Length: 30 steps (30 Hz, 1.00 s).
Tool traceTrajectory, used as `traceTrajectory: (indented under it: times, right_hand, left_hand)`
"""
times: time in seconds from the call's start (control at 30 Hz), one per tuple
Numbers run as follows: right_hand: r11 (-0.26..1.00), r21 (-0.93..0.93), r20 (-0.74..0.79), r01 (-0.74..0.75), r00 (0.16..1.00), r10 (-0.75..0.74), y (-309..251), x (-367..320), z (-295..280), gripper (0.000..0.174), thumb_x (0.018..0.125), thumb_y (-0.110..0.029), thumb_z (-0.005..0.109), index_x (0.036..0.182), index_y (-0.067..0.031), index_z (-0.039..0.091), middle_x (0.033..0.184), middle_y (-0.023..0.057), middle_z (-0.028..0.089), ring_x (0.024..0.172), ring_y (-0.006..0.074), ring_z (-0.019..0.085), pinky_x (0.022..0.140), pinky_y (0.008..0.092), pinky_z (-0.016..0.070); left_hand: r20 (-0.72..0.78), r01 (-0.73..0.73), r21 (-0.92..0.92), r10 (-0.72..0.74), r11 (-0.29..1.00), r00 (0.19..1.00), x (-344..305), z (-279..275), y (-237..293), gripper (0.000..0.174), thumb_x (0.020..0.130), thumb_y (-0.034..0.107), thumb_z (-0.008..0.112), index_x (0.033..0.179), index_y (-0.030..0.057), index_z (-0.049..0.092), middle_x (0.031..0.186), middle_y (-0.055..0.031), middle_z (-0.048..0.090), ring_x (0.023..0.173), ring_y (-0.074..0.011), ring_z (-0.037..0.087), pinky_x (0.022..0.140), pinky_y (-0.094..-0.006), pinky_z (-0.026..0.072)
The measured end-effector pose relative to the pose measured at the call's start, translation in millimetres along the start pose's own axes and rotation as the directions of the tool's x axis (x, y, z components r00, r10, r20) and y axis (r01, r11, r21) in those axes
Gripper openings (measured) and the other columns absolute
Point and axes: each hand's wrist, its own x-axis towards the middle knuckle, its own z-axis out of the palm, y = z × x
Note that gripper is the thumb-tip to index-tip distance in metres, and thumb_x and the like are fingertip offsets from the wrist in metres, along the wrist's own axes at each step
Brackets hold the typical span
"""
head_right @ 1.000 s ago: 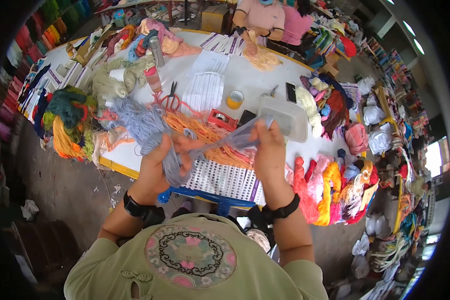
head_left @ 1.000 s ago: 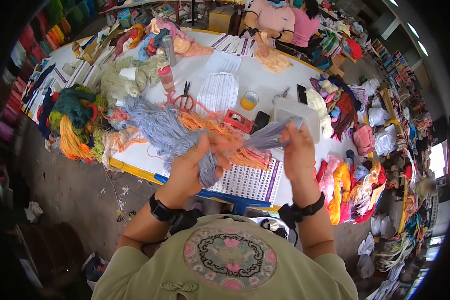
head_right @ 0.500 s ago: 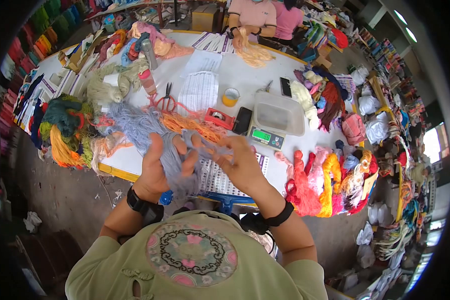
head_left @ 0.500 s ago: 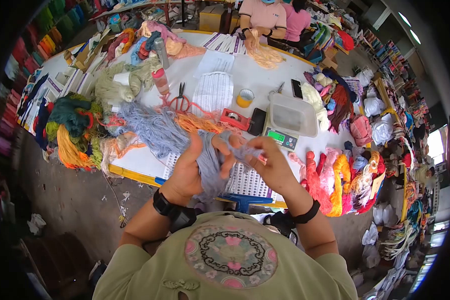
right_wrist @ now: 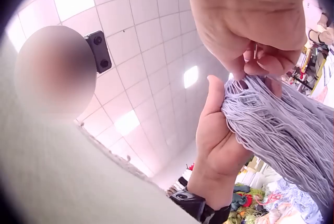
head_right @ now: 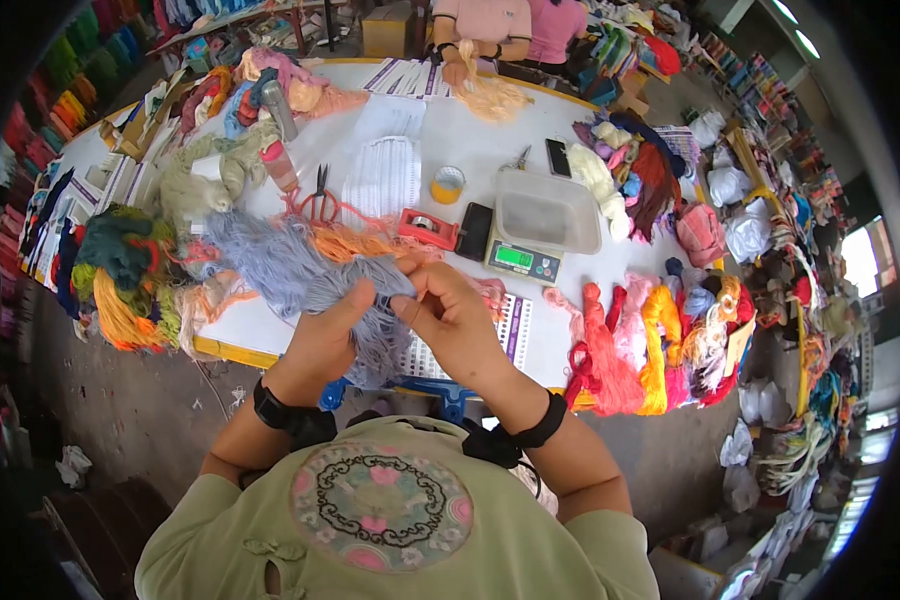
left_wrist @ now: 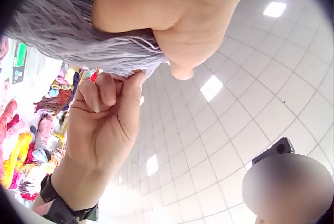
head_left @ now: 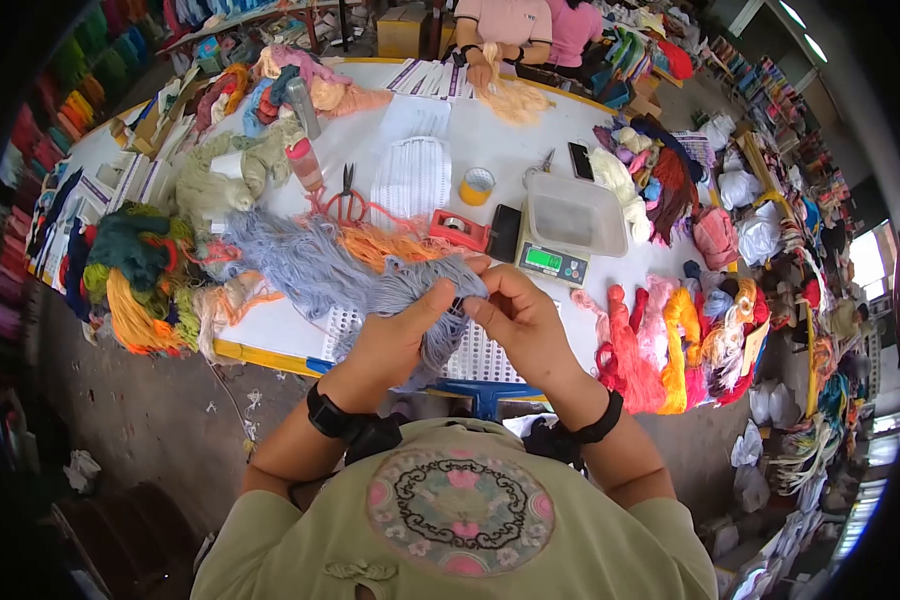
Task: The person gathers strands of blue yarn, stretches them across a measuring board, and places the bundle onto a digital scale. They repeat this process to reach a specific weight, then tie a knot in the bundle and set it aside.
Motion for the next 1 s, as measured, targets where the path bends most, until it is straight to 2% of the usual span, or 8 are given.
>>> traceTrajectory:
  times: [0.5, 0.6, 0.7, 0.73, 0.77, 0.9, 0.97, 1.0]
  right_hand:
    - [0.926, 0.313, -0.072, -0.212, 0.967, 0.246, -13, -5, -8, 0.014, 0.097, -0.016, 0.051, 0.101, -0.0032, 0.055, 0.087, 0.0006, 0.061, 0.056, 0.0002, 0.04, 0.05, 0.0179, 0.0332]
    - [0.964, 0.115, 0.111, -0.242, 0.967, 0.229, -14, -10, -5, 0.024, 0.098, -0.019, 0.052, 0.114, -0.0022, 0.055, 0.094, -0.001, 0.062, 0.059, -0.0012, 0.041, 0.051, 0.0164, 0.0327]
    - [0.97, 0.129, 0.096, -0.206, 0.976, 0.195, -5, -11, -18, 0.03, 0.097, -0.024, 0.053, 0.119, -0.0035, 0.057, 0.09, -0.0059, 0.06, 0.059, -0.0021, 0.039, 0.049, 0.0157, 0.0306]
    - [0.907, 0.183, 0.109, -0.379, 0.925, 0.365, -12, -12, -24, 0.029, 0.097, -0.024, 0.054, 0.118, -0.004, 0.058, 0.088, -0.0065, 0.06, 0.059, -0.0024, 0.038, 0.048, 0.0154, 0.0297]
    - [0.881, 0.309, 0.012, -0.359, 0.928, 0.374, -11, -12, -27, 0.023, 0.097, -0.024, 0.054, 0.109, -0.0062, 0.062, 0.08, -0.0062, 0.059, 0.054, -0.0022, 0.035, 0.045, 0.015, 0.0257]
    - [0.672, 0.681, 0.006, -0.29, 0.921, 0.39, 9, -17, -59, 0.018, 0.095, -0.025, 0.057, 0.087, -0.0092, 0.058, 0.063, -0.0072, 0.044, 0.046, 0.0006, 0.027, 0.04, 0.0165, 0.0195]
    - [0.694, 0.677, -0.105, -0.246, 0.9, 0.422, 22, -30, -92, 0.015, 0.094, -0.021, 0.056, 0.083, -0.0107, 0.055, 0.06, -0.0075, 0.038, 0.044, 0.0015, 0.026, 0.039, 0.018, 0.0181]
    - [0.68, 0.697, -0.218, -0.227, 0.836, 0.503, 24, -37, -108, 0.012, 0.093, -0.019, 0.055, 0.083, -0.0115, 0.053, 0.06, -0.0084, 0.037, 0.043, 0.0021, 0.025, 0.038, 0.0182, 0.0193]
  left_hand:
    - [-0.237, 0.02, 0.136, 0.013, 0.99, 0.972, -1, 1, -18, 0.023, 0.084, -0.002, 0.062, 0.107, 0.0001, 0.064, 0.101, -0.0056, 0.066, 0.094, -0.0147, 0.061, 0.087, -0.0301, 0.0476]
    - [0.012, -0.271, 0.672, 0.357, 0.689, 0.934, -3, -12, -27, 0.027, 0.081, -0.005, 0.06, 0.107, -0.0003, 0.064, 0.098, -0.0074, 0.067, 0.092, -0.0169, 0.063, 0.086, -0.0307, 0.0487]
    - [0.123, -0.439, 0.562, 0.454, 0.701, 0.882, -1, -17, -33, 0.024, 0.083, 0.001, 0.06, 0.106, 0.0026, 0.065, 0.086, -0.008, 0.066, 0.082, -0.0185, 0.063, 0.076, -0.0294, 0.0492]
    - [0.032, -0.072, 0.134, 0.068, 0.988, 0.997, -1, -14, -25, 0.02, 0.087, 0.007, 0.058, 0.106, 0.0019, 0.063, 0.08, -0.0057, 0.062, 0.069, -0.0145, 0.055, 0.065, -0.0262, 0.0448]
    - [0.135, 0.354, -0.323, -0.328, 0.877, 0.935, -1, -10, -17, 0.02, 0.091, 0.013, 0.056, 0.106, 0.0011, 0.061, 0.073, -0.0034, 0.058, 0.056, -0.0105, 0.048, 0.053, -0.023, 0.0403]
    - [0.23, 0.359, -0.151, -0.321, 0.921, 0.919, -7, -11, -9, 0.022, 0.091, 0.018, 0.054, 0.105, 0.0014, 0.06, 0.068, -0.0022, 0.053, 0.048, -0.0076, 0.04, 0.045, -0.0208, 0.0313]
    - [0.299, -0.288, 0.215, 0.218, 0.933, 0.929, -23, -56, -22, 0.018, 0.091, 0.02, 0.055, 0.1, 0.0047, 0.058, 0.065, 0.0008, 0.05, 0.049, -0.0048, 0.039, 0.042, -0.0183, 0.0291]
    - [0.145, 0.247, -0.397, -0.205, 0.884, 0.968, -25, -77, 2, 0.011, 0.09, 0.017, 0.057, 0.097, 0.0083, 0.054, 0.064, 0.0045, 0.044, 0.048, -0.0023, 0.036, 0.038, -0.0172, 0.0283]
